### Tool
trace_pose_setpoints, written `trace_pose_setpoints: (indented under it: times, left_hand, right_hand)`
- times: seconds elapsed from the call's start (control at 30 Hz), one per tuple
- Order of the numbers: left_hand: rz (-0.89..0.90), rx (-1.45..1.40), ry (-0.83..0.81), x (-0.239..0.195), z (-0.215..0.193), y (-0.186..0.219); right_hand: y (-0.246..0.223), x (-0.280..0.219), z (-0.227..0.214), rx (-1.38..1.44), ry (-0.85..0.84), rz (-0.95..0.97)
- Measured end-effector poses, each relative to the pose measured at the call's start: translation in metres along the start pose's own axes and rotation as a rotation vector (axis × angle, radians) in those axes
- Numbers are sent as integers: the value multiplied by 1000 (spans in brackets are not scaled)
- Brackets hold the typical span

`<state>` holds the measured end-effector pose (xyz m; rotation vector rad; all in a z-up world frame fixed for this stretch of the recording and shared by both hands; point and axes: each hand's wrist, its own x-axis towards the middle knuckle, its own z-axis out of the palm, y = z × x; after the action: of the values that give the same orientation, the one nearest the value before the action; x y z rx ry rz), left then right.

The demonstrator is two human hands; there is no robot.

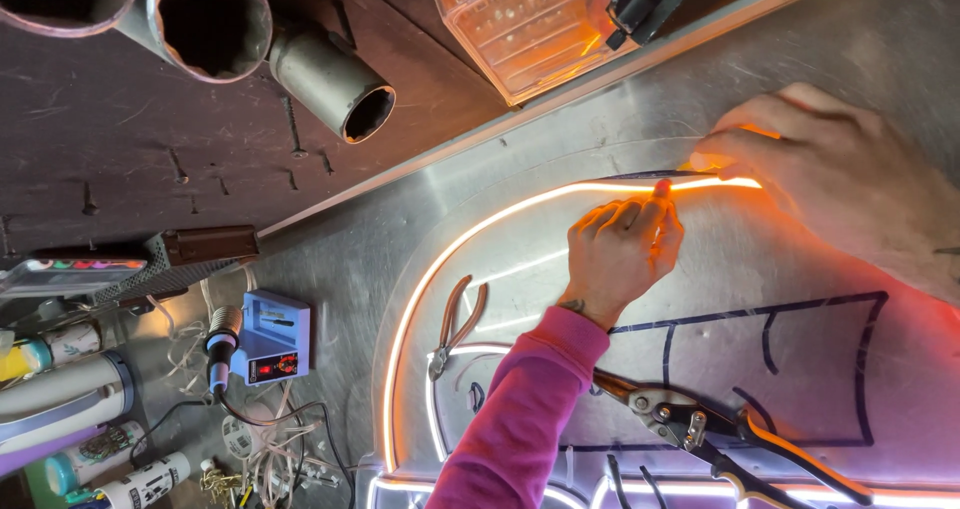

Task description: Assembling a custom LED neon sign by cutting strips, gluing them to a base, and preparing wiring.

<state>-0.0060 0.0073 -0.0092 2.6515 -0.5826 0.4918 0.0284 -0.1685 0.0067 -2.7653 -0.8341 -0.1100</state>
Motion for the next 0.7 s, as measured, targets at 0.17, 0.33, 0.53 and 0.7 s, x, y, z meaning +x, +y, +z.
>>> trace_pose_setpoints:
  times: [0.17, 0.33, 0.53, 0.7]
  left_hand:
    - [6, -8, 15, 2, -1, 1]
    - [6, -8, 19, 4, -2, 3]
    - [-11, 3, 19, 7, -5, 6]
    - [-20, -13, 0, 3, -2, 5]
  right_hand:
    - [11, -10, 7, 26, 25, -19]
    - [15, -16, 2, 87, 0, 25]
    - [19, -27, 4, -35, 10, 95]
    - [22, -32, 1, 177, 61, 199]
